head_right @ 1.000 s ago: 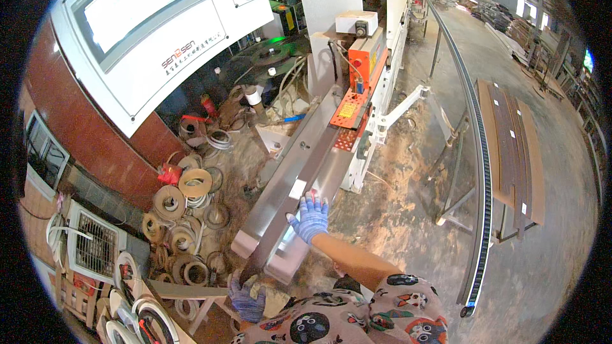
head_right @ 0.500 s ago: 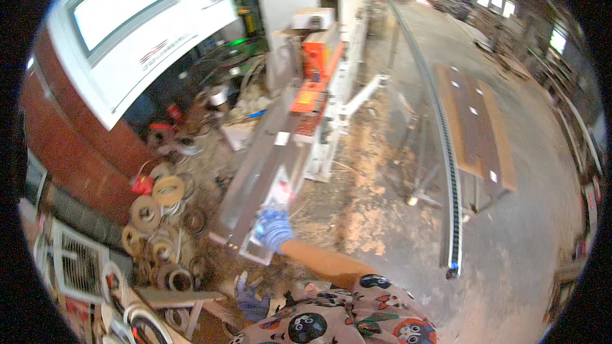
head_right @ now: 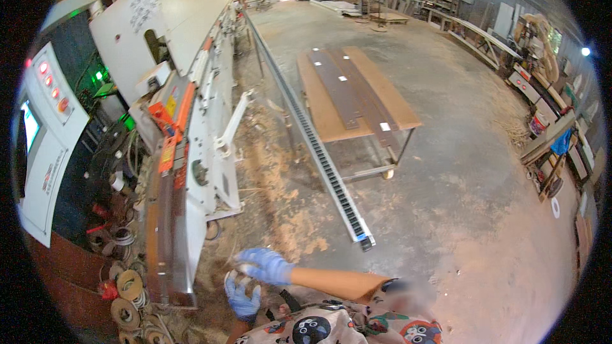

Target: The person operates a CNC edge banding machine to apply edge trim to wooden planks. They feed planks into the machine, retrieve finished pieces, and stack them on a nearby table.

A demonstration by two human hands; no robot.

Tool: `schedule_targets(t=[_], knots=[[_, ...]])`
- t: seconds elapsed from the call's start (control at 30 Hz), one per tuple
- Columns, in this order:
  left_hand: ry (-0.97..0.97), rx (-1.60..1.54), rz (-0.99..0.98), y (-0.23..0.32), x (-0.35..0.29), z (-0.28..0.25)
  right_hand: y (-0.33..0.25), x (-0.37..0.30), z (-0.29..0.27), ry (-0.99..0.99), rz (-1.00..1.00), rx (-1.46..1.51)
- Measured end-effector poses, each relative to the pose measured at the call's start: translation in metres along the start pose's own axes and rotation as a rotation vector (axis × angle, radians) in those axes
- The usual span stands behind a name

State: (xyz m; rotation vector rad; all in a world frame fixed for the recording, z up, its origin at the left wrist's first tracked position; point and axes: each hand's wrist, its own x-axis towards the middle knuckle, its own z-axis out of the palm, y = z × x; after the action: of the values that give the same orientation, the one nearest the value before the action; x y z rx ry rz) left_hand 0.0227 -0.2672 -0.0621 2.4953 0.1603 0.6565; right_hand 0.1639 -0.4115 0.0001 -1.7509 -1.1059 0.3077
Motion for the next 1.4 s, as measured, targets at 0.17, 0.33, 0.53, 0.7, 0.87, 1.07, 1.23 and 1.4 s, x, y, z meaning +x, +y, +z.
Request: schedule_targets(t=[0.17,0.33,0.53,0.7,0.87,1.07,1.23,1.4], knots=[[-0.009,-0.188,0.153,0.123,0.051,0.1,0.045,-0.15,-0.135,0.471,0.276,0.054],[-0.069,-0.378,0.24,0.245,0.098,0.201,0.107,-0.29,-0.196,0.608,0.646,0.13],[-0.413,-0.685,-0.136,0.325,0.155,0.365,0.147,-0.417,-0.229,0.781,0.899,0.23],[-0.43,-0.759,-0.49,0.308,0.199,0.558,0.178,-0.446,-0.269,0.89,1.097,0.526],[-0.581,-0.699,-0.748,0.332,0.279,0.646,0.237,-0.477,-0.33,0.935,1.187,0.425],[-0.57,-1.057,-1.17,0.303,0.317,0.783,0.241,-0.397,-0.454,0.77,1.22,0.016],[-0.669,-1.019,-1.34,0.344,0.334,0.795,0.311,-0.418,-0.495,0.845,1.242,0.251],[-0.731,-0.825,-1.236,0.34,0.312,0.754,0.442,-0.448,-0.531,0.634,1.15,0.19]])
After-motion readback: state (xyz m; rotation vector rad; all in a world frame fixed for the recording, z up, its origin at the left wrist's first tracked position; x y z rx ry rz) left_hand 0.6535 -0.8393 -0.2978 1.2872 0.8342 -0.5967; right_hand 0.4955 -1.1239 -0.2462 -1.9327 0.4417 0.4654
